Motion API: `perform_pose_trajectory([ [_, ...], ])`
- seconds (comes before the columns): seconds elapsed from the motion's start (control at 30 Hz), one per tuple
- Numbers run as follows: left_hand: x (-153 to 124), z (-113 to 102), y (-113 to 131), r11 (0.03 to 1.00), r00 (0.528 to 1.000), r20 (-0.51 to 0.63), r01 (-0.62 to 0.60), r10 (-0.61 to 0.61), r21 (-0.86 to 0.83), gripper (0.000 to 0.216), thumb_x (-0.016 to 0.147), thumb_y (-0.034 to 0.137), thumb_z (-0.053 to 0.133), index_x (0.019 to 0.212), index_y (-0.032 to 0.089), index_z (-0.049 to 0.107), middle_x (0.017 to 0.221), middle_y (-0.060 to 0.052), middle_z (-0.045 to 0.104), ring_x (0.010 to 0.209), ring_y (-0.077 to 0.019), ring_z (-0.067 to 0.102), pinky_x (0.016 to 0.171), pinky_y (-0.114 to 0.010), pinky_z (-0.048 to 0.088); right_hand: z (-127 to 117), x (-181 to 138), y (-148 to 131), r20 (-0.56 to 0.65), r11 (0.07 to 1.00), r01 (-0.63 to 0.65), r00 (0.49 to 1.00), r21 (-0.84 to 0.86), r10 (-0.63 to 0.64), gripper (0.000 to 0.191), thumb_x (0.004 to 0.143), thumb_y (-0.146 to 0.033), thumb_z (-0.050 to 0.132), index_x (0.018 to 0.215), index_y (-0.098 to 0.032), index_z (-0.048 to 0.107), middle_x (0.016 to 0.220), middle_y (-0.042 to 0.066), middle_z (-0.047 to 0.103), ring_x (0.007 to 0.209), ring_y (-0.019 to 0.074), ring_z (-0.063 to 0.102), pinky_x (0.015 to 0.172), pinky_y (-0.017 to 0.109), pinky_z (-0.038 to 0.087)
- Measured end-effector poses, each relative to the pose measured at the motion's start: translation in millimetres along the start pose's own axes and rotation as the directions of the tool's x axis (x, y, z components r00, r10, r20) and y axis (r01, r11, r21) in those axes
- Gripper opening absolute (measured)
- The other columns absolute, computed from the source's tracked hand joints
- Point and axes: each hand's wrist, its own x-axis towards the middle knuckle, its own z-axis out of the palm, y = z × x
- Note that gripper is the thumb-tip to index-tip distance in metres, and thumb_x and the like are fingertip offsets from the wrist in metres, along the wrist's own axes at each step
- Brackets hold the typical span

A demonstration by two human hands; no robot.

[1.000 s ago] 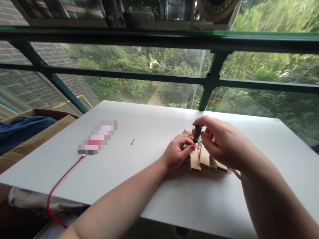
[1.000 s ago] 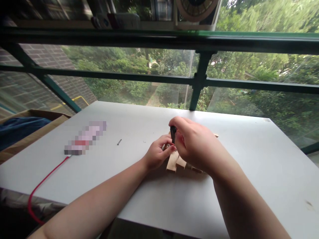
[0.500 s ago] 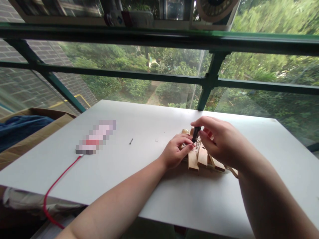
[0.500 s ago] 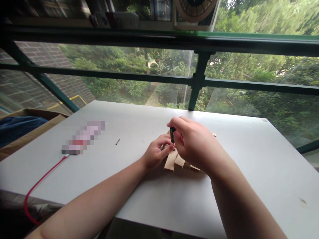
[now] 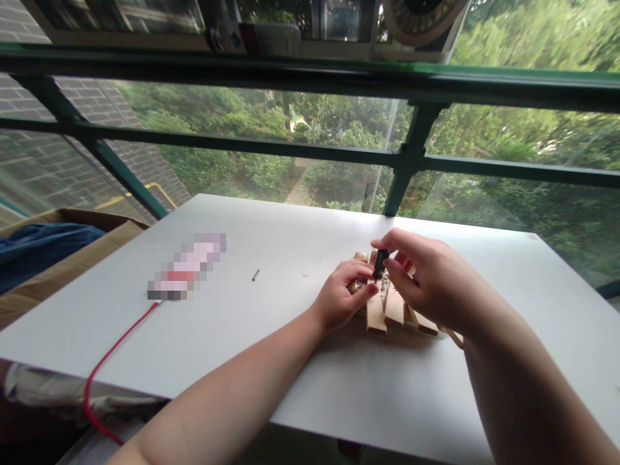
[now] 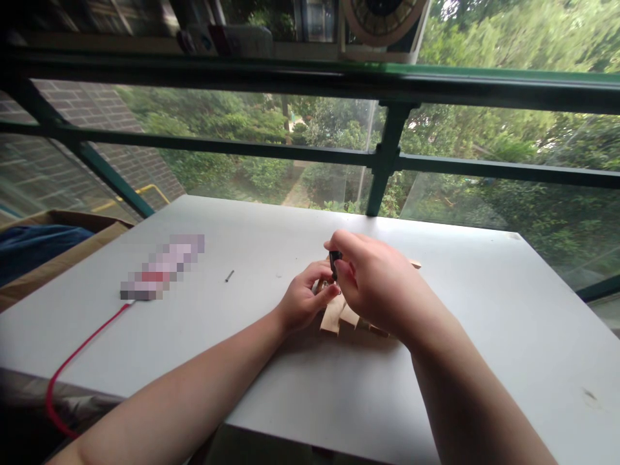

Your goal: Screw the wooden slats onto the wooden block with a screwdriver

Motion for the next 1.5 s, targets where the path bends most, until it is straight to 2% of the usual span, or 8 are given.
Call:
perform_pose_trajectory([
  [0.27,-0.4,0.4,0.2,0.997,0.999,-0.011,0.050,-0.050,-0.063,0.023,0.080,0.036,0.065,0.094,0.018,0.065,0.106,-0.008,0.066,0.103,-0.0210,0.060,0.096,-0.036,0.045,-1.1,-0.5,-2.8,0.027,1.000,-0.016,0.999,-0.025,0.017,0.016,0.083,-0.020,0.050,0.099,-0.024,0.052,0.085,0.002,0.061,0.068,0.0144,0.053,0.058,0.025,0.038],
  [0.47,-0.4,2.4,-0.1,0.993,0.998,-0.025,0.057,-0.059,-0.102,0.018,0.080,0.034,0.065,0.085,0.017,0.066,0.102,-0.008,0.067,0.100,-0.0203,0.061,0.095,-0.035,0.045,1.1,1.0,-3.1,0.005,0.999,-0.029,1.000,-0.038,0.029,0.007,0.082,-0.023,0.053,0.085,-0.023,0.047,0.075,-0.001,0.057,0.064,0.0135,0.051,0.056,0.024,0.036],
  [0.57,-0.2,2.6,-0.1,0.993,0.998,-0.026,0.052,-0.055,-0.106,0.017,0.081,0.033,0.065,0.084,0.017,0.067,0.101,-0.008,0.066,0.100,-0.0205,0.060,0.094,-0.034,0.045,0.3,0.8,-1.6,-0.019,0.999,0.010,1.000,-0.033,-0.011,0.010,0.081,-0.023,0.056,0.089,-0.022,0.050,0.077,0.000,0.058,0.064,0.0134,0.053,0.057,0.025,0.038],
  [0.7,-0.2,1.9,-0.2,0.994,0.998,-0.030,0.054,-0.057,-0.093,0.016,0.081,0.032,0.065,0.086,0.017,0.068,0.098,-0.008,0.066,0.098,-0.0203,0.060,0.092,-0.034,0.046,-3.1,-0.2,0.1,-0.070,0.993,0.119,0.991,0.020,-0.118,0.030,0.080,-0.015,0.054,0.109,-0.023,0.054,0.090,0.002,0.063,0.067,0.0130,0.056,0.061,0.025,0.041],
  [0.83,-0.5,0.9,0.6,0.996,0.998,-0.015,0.060,-0.061,-0.061,0.017,0.082,0.031,0.064,0.090,0.018,0.068,0.100,-0.007,0.066,0.099,-0.0205,0.060,0.092,-0.033,0.045,-3.0,0.3,2.4,-0.094,0.982,0.186,0.979,0.036,-0.182,0.027,0.079,-0.009,0.052,0.102,-0.023,0.059,0.096,0.001,0.064,0.077,0.0132,0.058,0.066,0.025,0.042],
  [0.97,-1.3,1.3,1.8,0.997,0.998,-0.014,0.068,-0.069,-0.044,0.017,0.082,0.032,0.062,0.089,0.018,0.067,0.099,-0.007,0.065,0.098,-0.0201,0.060,0.091,-0.033,0.046,-0.9,1.4,3.9,-0.086,0.983,0.171,0.982,0.063,-0.165,0.022,0.079,-0.009,0.053,0.095,-0.022,0.060,0.096,0.000,0.063,0.079,0.0123,0.057,0.067,0.024,0.043],
  [1.3,-2.6,1.3,0.5,0.998,0.998,-0.019,0.065,-0.066,-0.010,0.018,0.083,0.033,0.061,0.087,0.016,0.066,0.098,-0.008,0.064,0.093,-0.0186,0.059,0.085,-0.030,0.046,-3.3,2.2,1.6,-0.109,0.994,0.105,0.989,0.021,-0.102,0.003,0.083,-0.020,0.057,0.080,-0.020,0.058,0.078,0.000,0.053,0.064,0.0103,0.049,0.058,0.024,0.040],
  [1.5,-2.1,1.6,0.9,0.998,0.998,-0.018,0.065,-0.065,-0.005,0.019,0.083,0.034,0.061,0.086,0.016,0.067,0.097,-0.008,0.064,0.093,-0.0186,0.059,0.084,-0.030,0.046,-0.7,3.4,1.4,-0.135,0.992,0.111,0.985,0.053,-0.103,0.002,0.082,-0.018,0.057,0.081,-0.020,0.057,0.083,0.001,0.057,0.066,0.0111,0.053,0.059,0.024,0.041],
])
